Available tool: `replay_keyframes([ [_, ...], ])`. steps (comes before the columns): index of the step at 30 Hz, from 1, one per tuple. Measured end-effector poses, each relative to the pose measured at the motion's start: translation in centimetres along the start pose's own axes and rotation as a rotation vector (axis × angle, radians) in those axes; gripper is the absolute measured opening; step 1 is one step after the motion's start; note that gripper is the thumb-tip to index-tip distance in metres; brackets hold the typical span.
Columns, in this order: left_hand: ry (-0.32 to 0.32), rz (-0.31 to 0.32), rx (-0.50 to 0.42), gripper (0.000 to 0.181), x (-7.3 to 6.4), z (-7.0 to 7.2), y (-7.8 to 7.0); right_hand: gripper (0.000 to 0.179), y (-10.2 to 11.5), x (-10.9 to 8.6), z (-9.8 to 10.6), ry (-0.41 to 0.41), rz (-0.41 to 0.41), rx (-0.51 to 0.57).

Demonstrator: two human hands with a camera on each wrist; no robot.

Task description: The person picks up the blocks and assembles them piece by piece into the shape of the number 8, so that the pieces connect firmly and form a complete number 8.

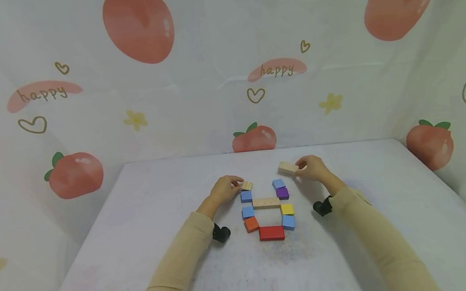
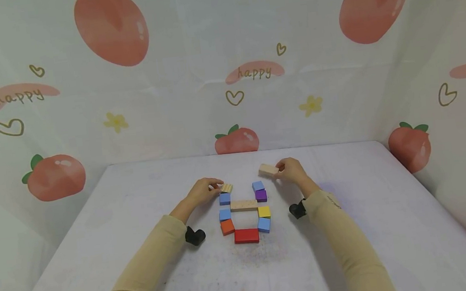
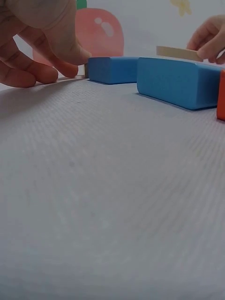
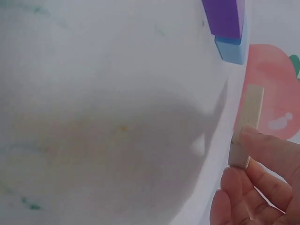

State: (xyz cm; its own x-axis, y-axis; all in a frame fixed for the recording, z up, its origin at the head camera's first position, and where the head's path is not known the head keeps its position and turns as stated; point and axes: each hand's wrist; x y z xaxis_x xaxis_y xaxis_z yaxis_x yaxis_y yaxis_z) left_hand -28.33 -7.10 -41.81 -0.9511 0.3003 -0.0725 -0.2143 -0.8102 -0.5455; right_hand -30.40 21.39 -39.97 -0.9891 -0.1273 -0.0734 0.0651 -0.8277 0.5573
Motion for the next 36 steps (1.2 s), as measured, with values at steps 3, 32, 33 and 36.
replay_keyframes([
  [3, -0.002, -0.005, 0.001, 0.029, 0.1, 0.0, 0.1, 0.037, 0.4, -0.1, 0.1, -0.016, 0.053, -0.014],
  [32, -0.015, -0.009, 0.017, 0.029, 0.1, -0.1, -0.1, 0.03, 3.1, 0.8, -1.0, 0.043, 0.256, -0.043],
  [33, -0.013, -0.006, 0.013, 0.029, 0.1, -0.1, -0.1, 0.031, 3.2, 0.8, -1.0, 0.046, 0.262, -0.043],
  [36, -0.013, -0.001, 0.013, 0.029, 0.1, -0.1, -0.1, 0.03, 3.4, 1.0, -1.1, 0.058, 0.271, -0.043],
])
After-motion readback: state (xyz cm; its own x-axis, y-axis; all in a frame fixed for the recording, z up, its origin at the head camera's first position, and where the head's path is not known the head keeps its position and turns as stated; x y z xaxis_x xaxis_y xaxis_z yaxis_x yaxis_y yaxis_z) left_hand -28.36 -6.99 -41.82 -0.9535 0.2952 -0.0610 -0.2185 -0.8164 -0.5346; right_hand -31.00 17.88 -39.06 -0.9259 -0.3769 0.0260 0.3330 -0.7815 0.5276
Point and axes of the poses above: each hand's wrist, its own x-axis towards the middle knuckle, its own z-axis out of the back of the hand, y = z × x, and after that the axes turned 1 degree about y, right-handed
